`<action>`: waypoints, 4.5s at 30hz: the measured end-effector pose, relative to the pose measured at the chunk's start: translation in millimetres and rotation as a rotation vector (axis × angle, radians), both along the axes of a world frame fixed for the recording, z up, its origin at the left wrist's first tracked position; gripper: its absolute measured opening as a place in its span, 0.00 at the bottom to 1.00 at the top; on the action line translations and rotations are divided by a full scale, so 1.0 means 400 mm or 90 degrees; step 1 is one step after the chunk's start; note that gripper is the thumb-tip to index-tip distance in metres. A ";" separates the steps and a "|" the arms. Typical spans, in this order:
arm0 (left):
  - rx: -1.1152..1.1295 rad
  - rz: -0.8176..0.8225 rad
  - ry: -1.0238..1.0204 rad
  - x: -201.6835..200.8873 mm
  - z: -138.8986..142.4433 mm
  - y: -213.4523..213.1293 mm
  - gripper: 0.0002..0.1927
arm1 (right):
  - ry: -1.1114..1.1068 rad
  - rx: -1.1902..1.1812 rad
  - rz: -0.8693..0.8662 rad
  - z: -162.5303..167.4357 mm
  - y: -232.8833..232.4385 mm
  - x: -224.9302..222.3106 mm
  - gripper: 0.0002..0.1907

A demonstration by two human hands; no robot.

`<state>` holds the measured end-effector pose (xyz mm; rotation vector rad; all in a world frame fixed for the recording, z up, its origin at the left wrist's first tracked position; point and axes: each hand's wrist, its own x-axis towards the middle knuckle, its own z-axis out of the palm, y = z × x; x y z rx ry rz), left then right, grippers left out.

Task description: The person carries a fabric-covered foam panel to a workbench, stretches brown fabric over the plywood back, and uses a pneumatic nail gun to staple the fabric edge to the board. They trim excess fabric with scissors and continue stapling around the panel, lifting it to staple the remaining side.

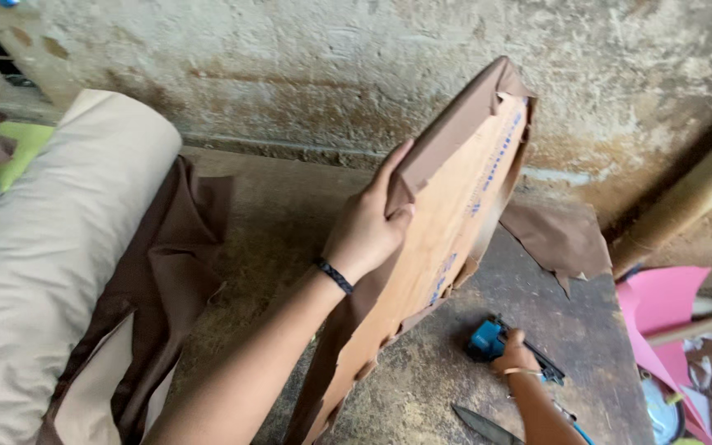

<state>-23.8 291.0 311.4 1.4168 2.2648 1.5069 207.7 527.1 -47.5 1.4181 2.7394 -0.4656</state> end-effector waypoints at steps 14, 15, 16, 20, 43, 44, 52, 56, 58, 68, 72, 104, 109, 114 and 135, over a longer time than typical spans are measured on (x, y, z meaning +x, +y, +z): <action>0.041 0.006 0.064 -0.004 0.002 0.007 0.44 | 0.695 -0.152 0.247 0.792 -0.234 -0.077 0.26; 0.018 0.017 0.058 -0.003 0.002 0.007 0.44 | 0.667 -0.147 0.229 0.823 -0.248 -0.097 0.24; -0.007 0.028 0.052 -0.003 0.004 0.007 0.45 | 0.639 -0.142 0.212 0.847 -0.258 -0.108 0.22; 0.010 0.025 0.083 -0.004 0.005 0.012 0.50 | 0.674 -0.186 0.275 0.889 -0.267 -0.132 0.20; 0.221 -0.441 -0.302 -0.168 -0.199 0.014 0.42 | 0.019 -0.120 -0.052 -0.075 -0.307 -0.083 0.37; 0.224 -0.483 -0.416 -0.183 -0.231 0.022 0.44 | 0.059 -0.023 0.002 -0.052 -0.325 -0.084 0.35; 0.246 -0.393 -0.611 -0.239 -0.550 0.038 0.31 | 0.912 -0.488 -0.060 0.510 -0.513 -0.301 0.14; 0.193 -0.291 -0.537 -0.258 -0.653 0.056 0.29 | 0.999 -0.253 -0.075 0.587 -0.562 -0.396 0.17; 0.147 -0.288 -0.330 -0.260 -0.657 0.056 0.30 | 1.101 -0.197 -0.046 0.570 -0.558 -0.410 0.14; 0.219 -0.336 -0.059 -0.074 -0.283 -0.129 0.40 | 1.181 -0.442 -0.002 0.540 -0.524 -0.409 0.20; 0.156 -0.259 0.050 -0.028 -0.194 -0.157 0.42 | 1.086 -0.489 -0.012 0.484 -0.487 -0.393 0.18; -0.045 -0.102 0.074 0.001 -0.180 -0.141 0.57 | 0.627 -0.119 0.226 0.808 -0.359 -0.118 0.20; -0.031 -0.116 0.069 -0.008 -0.190 -0.128 0.62 | 0.604 -0.128 0.241 0.787 -0.401 -0.098 0.18; -0.048 -0.101 0.075 -0.006 -0.188 -0.136 0.66 | 0.566 -0.116 0.248 0.720 -0.439 -0.082 0.18; 0.112 -0.239 -0.764 -0.164 -0.735 -0.181 0.35 | 0.769 -0.668 -0.122 0.326 -0.614 -0.180 0.13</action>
